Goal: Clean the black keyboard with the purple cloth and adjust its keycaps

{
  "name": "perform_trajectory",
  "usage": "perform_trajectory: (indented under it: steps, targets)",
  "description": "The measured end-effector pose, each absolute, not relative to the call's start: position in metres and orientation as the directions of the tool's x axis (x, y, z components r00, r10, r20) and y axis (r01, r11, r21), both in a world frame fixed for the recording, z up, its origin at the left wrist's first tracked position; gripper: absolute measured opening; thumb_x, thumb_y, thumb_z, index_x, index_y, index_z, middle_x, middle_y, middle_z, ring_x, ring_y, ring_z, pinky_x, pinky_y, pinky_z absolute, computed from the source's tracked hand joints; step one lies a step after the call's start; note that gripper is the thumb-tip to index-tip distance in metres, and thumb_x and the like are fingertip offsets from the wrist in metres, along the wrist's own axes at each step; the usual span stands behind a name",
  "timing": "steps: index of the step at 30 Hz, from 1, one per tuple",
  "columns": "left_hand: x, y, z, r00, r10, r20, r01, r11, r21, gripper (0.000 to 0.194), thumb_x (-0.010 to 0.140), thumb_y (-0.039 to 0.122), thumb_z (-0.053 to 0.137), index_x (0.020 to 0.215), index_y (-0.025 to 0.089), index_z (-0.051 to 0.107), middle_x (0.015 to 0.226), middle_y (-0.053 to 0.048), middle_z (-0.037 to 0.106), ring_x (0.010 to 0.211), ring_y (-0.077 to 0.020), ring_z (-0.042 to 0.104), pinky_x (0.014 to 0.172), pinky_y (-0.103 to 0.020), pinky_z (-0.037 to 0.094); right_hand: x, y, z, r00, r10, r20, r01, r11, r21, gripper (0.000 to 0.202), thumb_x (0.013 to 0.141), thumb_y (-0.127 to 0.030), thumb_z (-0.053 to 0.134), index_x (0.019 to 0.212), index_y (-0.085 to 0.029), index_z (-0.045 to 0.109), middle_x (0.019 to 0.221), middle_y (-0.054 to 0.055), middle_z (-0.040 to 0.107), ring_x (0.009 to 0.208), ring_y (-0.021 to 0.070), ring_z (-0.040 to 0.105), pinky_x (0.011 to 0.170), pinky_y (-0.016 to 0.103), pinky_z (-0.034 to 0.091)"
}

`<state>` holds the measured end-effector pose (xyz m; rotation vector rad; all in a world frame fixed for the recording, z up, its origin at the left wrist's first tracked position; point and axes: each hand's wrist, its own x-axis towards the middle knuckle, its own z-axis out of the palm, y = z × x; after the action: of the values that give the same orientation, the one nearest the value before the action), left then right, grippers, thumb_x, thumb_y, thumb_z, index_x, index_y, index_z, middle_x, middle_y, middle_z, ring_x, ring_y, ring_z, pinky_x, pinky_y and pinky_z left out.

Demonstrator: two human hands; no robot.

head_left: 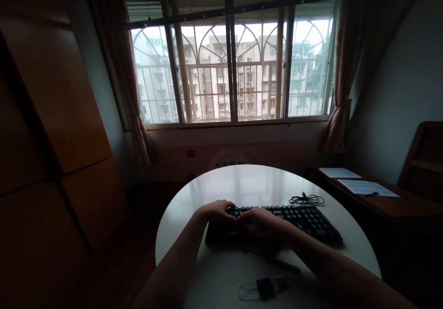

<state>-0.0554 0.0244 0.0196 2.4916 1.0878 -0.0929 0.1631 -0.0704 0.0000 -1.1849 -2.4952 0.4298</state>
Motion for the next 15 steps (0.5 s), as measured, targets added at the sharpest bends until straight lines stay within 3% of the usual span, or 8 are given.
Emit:
perform_trajectory:
  steps: [8, 15]
  targets:
    - [-0.0483, 0.0187, 0.0153, 0.686, 0.704, -0.186, 0.725, -0.637, 0.263, 0.075, 0.072, 0.061, 0.065, 0.139, 0.031, 0.047, 0.131, -0.007, 0.056, 0.117, -0.0329, 0.052, 0.095, -0.041, 0.043, 0.1635, -0.0687, -0.0057, -0.584, 0.783, 0.215, 0.684, 0.617, -0.389, 0.035, 0.086, -0.027, 0.051, 0.115, -0.03, 0.069, 0.105, 0.001, 0.074, 0.087, 0.021, 0.068, 0.075, 0.027, 0.046]
    - [-0.0502, 0.0168, 0.0201, 0.703, 0.681, -0.208, 0.705, -0.628, 0.329, 0.073, 0.073, 0.061, 0.066, 0.137, 0.027, 0.049, 0.132, -0.008, 0.055, 0.121, -0.0331, 0.05, 0.095, -0.04, 0.043, 0.1646, -0.0667, -0.0062, -0.603, 0.77, 0.21, 0.674, 0.632, -0.383, 0.034, 0.087, -0.029, 0.051, 0.115, -0.03, 0.07, 0.101, 0.002, 0.075, 0.083, 0.0201, 0.068, 0.074, 0.026, 0.047]
